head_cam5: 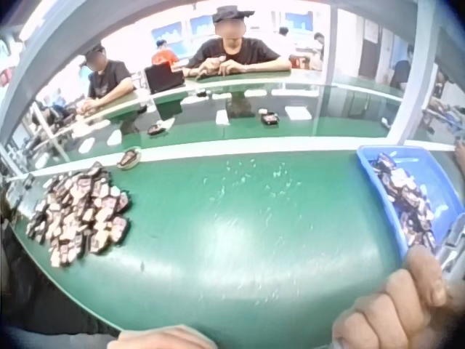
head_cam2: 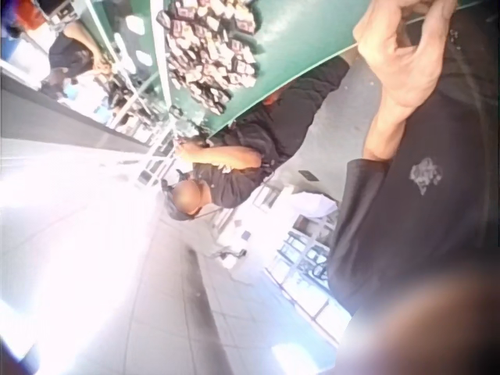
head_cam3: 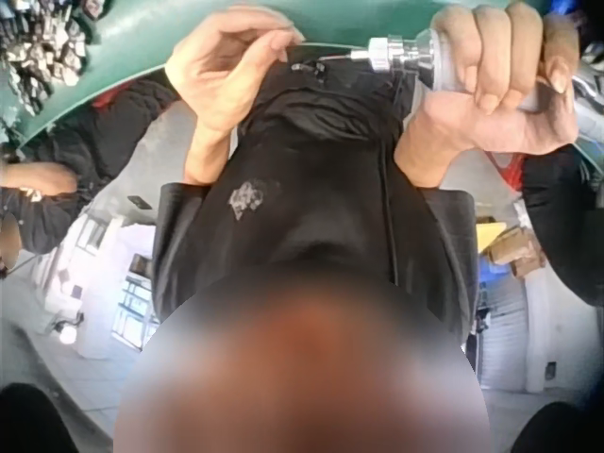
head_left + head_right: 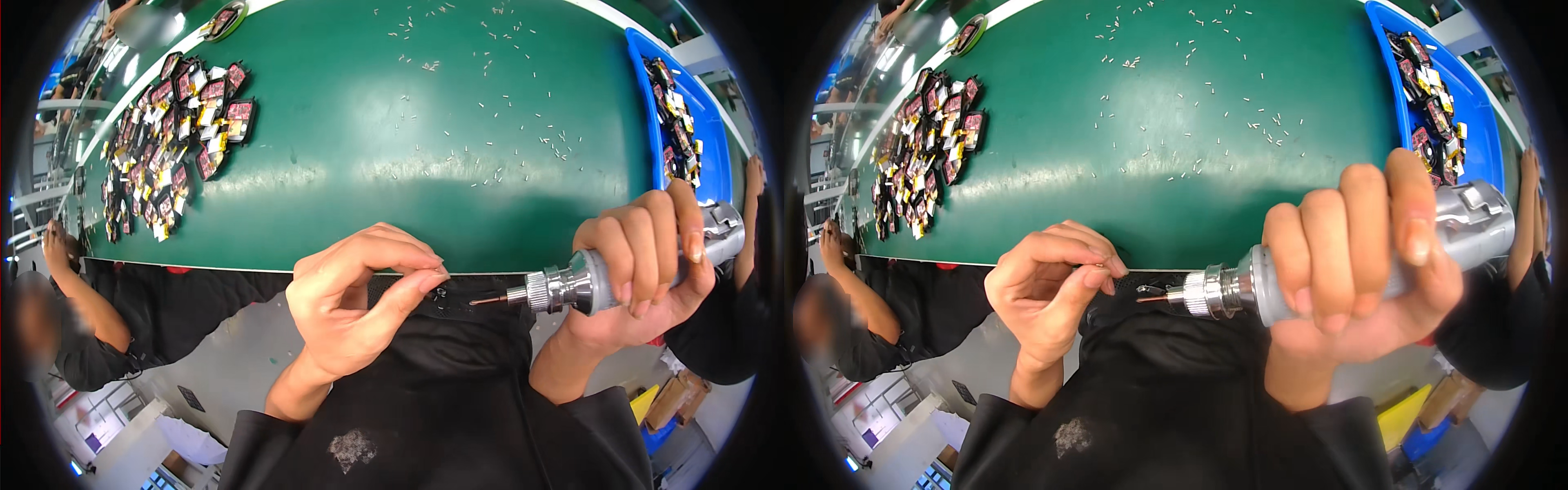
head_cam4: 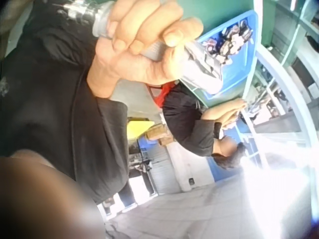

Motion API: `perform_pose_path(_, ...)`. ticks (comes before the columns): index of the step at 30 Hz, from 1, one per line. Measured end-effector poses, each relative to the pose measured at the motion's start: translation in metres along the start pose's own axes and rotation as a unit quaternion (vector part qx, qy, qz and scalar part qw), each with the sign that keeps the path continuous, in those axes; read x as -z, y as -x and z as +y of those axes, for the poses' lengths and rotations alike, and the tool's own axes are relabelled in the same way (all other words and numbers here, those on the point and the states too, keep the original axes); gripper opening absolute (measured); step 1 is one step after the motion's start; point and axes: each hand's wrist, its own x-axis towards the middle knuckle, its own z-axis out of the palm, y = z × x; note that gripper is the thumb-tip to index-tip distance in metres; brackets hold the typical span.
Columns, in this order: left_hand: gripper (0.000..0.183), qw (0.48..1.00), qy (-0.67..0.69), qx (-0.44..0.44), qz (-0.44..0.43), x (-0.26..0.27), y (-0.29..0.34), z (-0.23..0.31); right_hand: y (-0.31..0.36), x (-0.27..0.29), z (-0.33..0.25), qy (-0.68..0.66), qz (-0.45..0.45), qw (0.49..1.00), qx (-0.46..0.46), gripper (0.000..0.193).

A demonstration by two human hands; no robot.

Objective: Using an electric screwdriver to install screws into electronic watch components at a factory workstation.

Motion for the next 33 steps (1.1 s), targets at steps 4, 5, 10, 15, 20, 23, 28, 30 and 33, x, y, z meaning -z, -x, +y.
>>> perform_pose_path(4, 0.004, 0.982, 0.175, 0.069, 0.004, -0.004, 0.005, -0.001, 0.0, -0.013, 0.008, -0.023, 0.022, 0.998, 0.047, 0.016)
perform_pose_path(5, 0.004, 0.982, 0.174, 0.074, 0.006, -0.005, 0.006, -0.002, 0.0, -0.014, 0.01, -0.018, 0.022, 0.999, 0.045, 0.016)
perform_pose_path(10, 0.017, 0.97, 0.229, 0.076, -0.017, -0.012, 0.009, -0.003, 0.001, -0.015, 0.017, -0.029, 0.031, 0.998, 0.056, 0.017)
perform_pose_path(15, 0.016, 0.971, 0.225, 0.08, -0.024, -0.014, 0.009, -0.004, 0.001, -0.012, 0.019, -0.014, 0.027, 0.998, 0.053, 0.016)
perform_pose_path(20, 0.016, 0.974, 0.208, 0.087, -0.036, -0.012, 0.007, -0.003, 0.003, -0.012, 0.016, 0.009, 0.024, 0.998, 0.05, 0.015)
perform_pose_path(23, 0.011, 0.977, 0.173, 0.123, -0.029, -0.013, 0.006, 0.001, 0.003, -0.01, 0.013, 0.031, 0.01, 0.999, 0.038, 0.014)
perform_pose_path(28, 0.008, 0.99, -0.129, -0.05, -0.015, -0.019, 0.004, 0.003, 0.004, -0.007, 0.01, 0.054, -0.005, 0.998, 0.037, 0.013)
perform_pose_path(30, 0.008, 0.994, -0.102, -0.029, -0.015, -0.022, 0.003, 0.002, 0.003, -0.005, 0.009, 0.048, -0.003, 0.998, 0.034, 0.013)
perform_pose_path(33, 0.008, 0.997, -0.077, -0.012, -0.03, -0.027, 0.002, -0.001, 0.003, -0.002, 0.008, 0.037, 0.011, 0.999, 0.037, 0.014)
